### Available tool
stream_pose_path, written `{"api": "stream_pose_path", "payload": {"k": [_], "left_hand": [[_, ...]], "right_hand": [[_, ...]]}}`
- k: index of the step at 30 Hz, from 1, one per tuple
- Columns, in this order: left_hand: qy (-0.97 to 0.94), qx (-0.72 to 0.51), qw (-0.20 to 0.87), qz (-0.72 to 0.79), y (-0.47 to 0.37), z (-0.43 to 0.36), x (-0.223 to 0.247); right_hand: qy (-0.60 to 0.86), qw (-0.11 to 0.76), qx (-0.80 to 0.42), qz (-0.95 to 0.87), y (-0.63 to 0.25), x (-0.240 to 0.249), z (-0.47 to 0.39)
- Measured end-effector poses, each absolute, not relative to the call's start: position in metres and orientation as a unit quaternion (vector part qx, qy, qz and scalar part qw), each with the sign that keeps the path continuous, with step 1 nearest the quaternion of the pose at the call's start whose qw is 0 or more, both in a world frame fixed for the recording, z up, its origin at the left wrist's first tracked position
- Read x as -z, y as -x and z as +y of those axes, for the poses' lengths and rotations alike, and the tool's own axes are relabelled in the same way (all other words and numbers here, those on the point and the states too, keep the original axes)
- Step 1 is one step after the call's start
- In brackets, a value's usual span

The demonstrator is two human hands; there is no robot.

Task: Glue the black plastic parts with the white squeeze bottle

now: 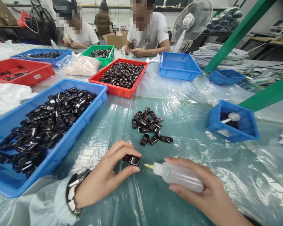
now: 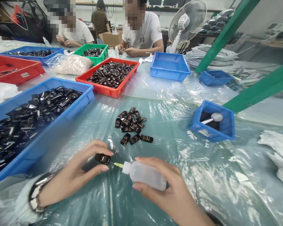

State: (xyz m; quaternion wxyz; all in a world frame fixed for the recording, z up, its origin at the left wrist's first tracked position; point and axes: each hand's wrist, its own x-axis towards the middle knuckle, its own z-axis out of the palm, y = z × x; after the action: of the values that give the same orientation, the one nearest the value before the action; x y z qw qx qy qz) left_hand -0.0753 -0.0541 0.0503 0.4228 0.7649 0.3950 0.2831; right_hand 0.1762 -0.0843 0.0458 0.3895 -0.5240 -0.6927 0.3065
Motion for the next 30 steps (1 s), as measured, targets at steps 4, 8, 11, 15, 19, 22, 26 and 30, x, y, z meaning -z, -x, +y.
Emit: {"api": "stream_pose_path", "payload": {"k": [4,8,11,15,19,22,26,30], "left_hand": [[-0.770,-0.282,0.420,0.389,0.074,-0.056,-0.050],[-0.769,-0.295,0.422,0.379,0.073,-0.058,-0.050],[-0.769,-0.309,0.415,0.374,0.073,-0.059,-0.051],[-0.772,-0.312,0.415,0.367,0.073,-0.059,-0.051],[-0.777,-0.310,0.415,0.359,0.072,-0.061,-0.051],[-0.779,-0.307,0.413,0.358,0.072,-0.061,-0.051],[-0.779,-0.299,0.415,0.362,0.071,-0.061,-0.051],[-0.780,-0.296,0.418,0.358,0.071,-0.062,-0.052]], "right_hand": [[0.516,0.356,-0.310,-0.714,-0.178,-0.047,-0.085],[0.587,0.350,-0.321,-0.656,-0.171,-0.049,-0.092],[0.615,0.378,-0.368,-0.586,-0.163,-0.051,-0.096],[0.617,0.387,-0.399,-0.556,-0.160,-0.053,-0.095],[0.625,0.384,-0.402,-0.548,-0.163,-0.055,-0.092],[0.624,0.376,-0.427,-0.535,-0.164,-0.058,-0.091],[0.617,0.372,-0.465,-0.515,-0.164,-0.059,-0.090],[0.615,0.372,-0.445,-0.534,-0.166,-0.059,-0.088]]}}
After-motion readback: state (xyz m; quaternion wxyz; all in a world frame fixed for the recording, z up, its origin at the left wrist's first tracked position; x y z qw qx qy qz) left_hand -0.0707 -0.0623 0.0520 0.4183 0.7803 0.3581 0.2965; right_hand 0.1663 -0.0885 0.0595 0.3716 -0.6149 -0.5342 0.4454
